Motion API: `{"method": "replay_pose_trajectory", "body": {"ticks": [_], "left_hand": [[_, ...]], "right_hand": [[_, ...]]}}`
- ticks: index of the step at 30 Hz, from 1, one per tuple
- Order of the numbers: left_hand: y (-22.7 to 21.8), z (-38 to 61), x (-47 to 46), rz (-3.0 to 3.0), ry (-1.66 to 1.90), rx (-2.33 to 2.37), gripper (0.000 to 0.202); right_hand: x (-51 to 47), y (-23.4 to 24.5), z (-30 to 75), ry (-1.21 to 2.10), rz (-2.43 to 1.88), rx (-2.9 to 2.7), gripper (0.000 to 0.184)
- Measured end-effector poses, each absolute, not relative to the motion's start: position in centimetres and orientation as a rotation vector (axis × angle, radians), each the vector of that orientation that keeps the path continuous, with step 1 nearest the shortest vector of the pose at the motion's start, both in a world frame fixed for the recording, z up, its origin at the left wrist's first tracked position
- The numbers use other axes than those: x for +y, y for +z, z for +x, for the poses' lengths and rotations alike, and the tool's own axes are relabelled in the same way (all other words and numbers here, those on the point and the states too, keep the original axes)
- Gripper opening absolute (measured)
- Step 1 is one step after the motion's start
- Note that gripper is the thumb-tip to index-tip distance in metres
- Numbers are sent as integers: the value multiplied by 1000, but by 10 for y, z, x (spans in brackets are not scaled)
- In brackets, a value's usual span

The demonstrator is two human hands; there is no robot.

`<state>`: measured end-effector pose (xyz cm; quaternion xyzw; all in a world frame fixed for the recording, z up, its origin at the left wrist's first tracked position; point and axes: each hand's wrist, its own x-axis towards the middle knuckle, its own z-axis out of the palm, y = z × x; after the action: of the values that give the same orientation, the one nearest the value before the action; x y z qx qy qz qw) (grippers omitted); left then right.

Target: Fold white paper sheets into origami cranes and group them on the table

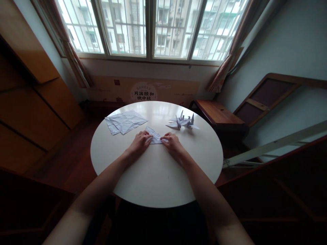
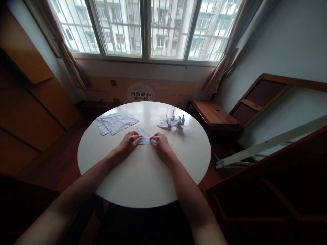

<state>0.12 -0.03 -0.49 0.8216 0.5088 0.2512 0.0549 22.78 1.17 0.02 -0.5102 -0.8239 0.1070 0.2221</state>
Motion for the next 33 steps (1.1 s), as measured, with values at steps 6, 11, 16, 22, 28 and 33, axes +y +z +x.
{"method": "replay_pose_trajectory", "body": {"ticks": [6, 11, 16, 22, 28, 33], "left_hand": [[2, 1, 2, 2163, 583, 1924, 45], [-1, -2, 9, 2036, 665, 1832, 40], [-13, -3, 13, 2068, 835, 1808, 42], [-17, -4, 18, 2048, 845, 1836, 43], [-12, -5, 17, 2017, 818, 1825, 50], [-10, -11, 17, 2007, 859, 1681, 65]], "right_hand": [[10, 3, 222, 347, -1550, -2188, 50], [12, 2, 219, 390, -1565, -2102, 37], [15, -1, 218, 471, -1430, -2024, 27], [14, -3, 218, 312, -1320, -2108, 42], [12, -1, 217, 320, -1109, -2080, 35], [8, 2, 212, 473, -908, -2030, 19]]}}
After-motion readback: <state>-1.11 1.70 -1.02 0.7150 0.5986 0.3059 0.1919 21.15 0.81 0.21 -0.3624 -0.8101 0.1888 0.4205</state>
